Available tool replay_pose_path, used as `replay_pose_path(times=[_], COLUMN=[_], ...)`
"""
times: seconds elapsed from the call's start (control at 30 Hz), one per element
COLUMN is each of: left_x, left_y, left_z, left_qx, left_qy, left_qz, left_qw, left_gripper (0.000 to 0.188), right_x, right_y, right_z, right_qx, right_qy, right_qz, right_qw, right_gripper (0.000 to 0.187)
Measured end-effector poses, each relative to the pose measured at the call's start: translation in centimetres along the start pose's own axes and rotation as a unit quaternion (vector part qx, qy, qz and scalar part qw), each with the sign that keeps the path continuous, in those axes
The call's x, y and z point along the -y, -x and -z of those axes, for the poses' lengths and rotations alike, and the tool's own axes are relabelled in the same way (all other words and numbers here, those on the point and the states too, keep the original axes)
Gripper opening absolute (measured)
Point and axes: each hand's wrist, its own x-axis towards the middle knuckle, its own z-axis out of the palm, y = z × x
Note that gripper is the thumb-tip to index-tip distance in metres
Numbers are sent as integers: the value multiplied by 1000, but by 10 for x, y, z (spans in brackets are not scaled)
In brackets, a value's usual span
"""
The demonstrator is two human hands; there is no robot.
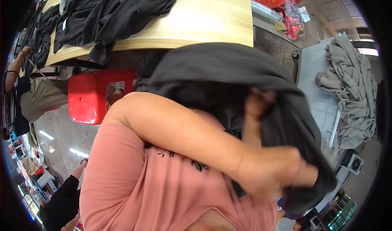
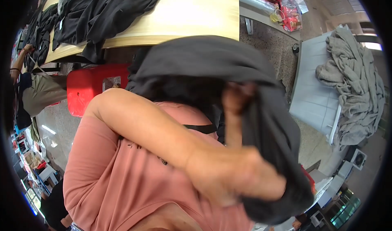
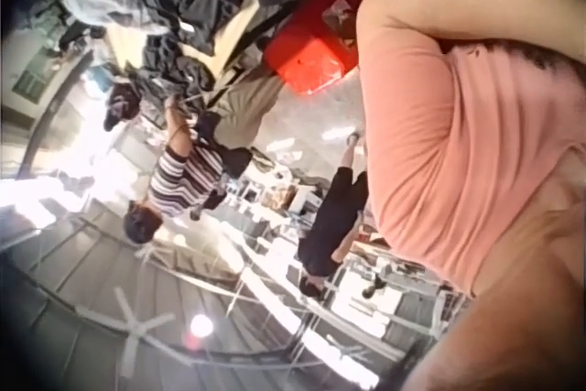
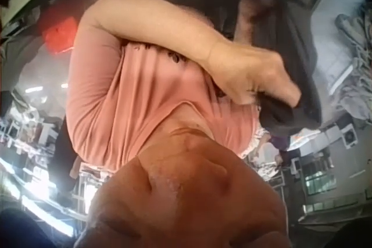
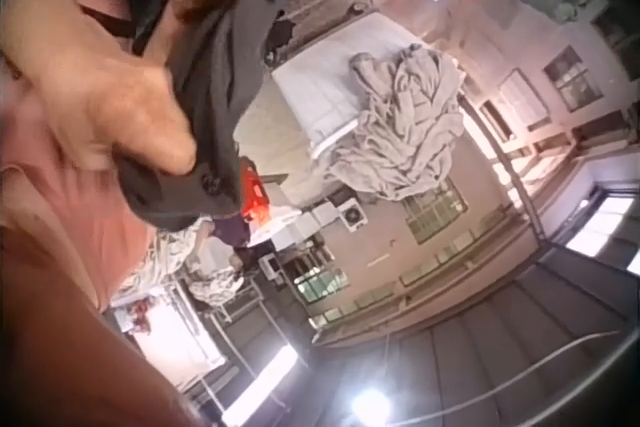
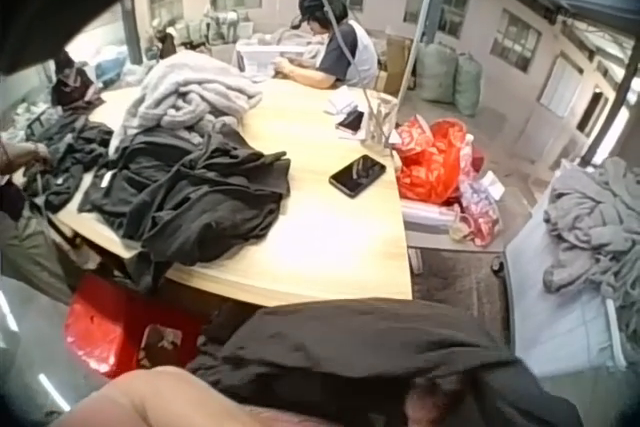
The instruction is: Attaching security tags and labels to knitted sweaters and black garments in a factory setting.
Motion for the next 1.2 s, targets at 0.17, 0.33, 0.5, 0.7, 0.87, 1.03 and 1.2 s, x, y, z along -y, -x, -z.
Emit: replay_pose_path(times=[0.17, 0.33, 0.5, 0.7, 0.87, 1.03, 1.2], left_x=[3, 25, 129, 57, -45, -71, -20], left_y=[16, 16, 59, 171, 291, 384, 389], left_z=[-27, -28, 40, 113, 185, 184, 164], left_qx=[104, 30, -110, -144, -587, -744, -602], left_qy=[77, 78, -207, -334, -344, -286, -398], left_qz=[50, 142, 442, 477, 397, 348, 423], left_qw=[990, 986, 866, 800, 616, 494, 548], left_gripper=[20, 24, 22, 27, 14, 11, 21], right_x=[-102, -167, -92, -62, -16, 65, 59], right_y=[21, 73, 123, 122, 21, -4, 8], right_z=[121, 168, 85, 20, 5, -42, -54], right_qx=[-273, -210, 450, 704, 404, 441, 476], right_qy=[119, 282, 89, -48, -173, -119, -68], right_qz=[-207, -180, -379, -345, -57, 220, 245], right_qw=[932, 919, 804, 619, 896, 862, 842], right_gripper=[25, 42, 47, 21, 26, 54, 15])
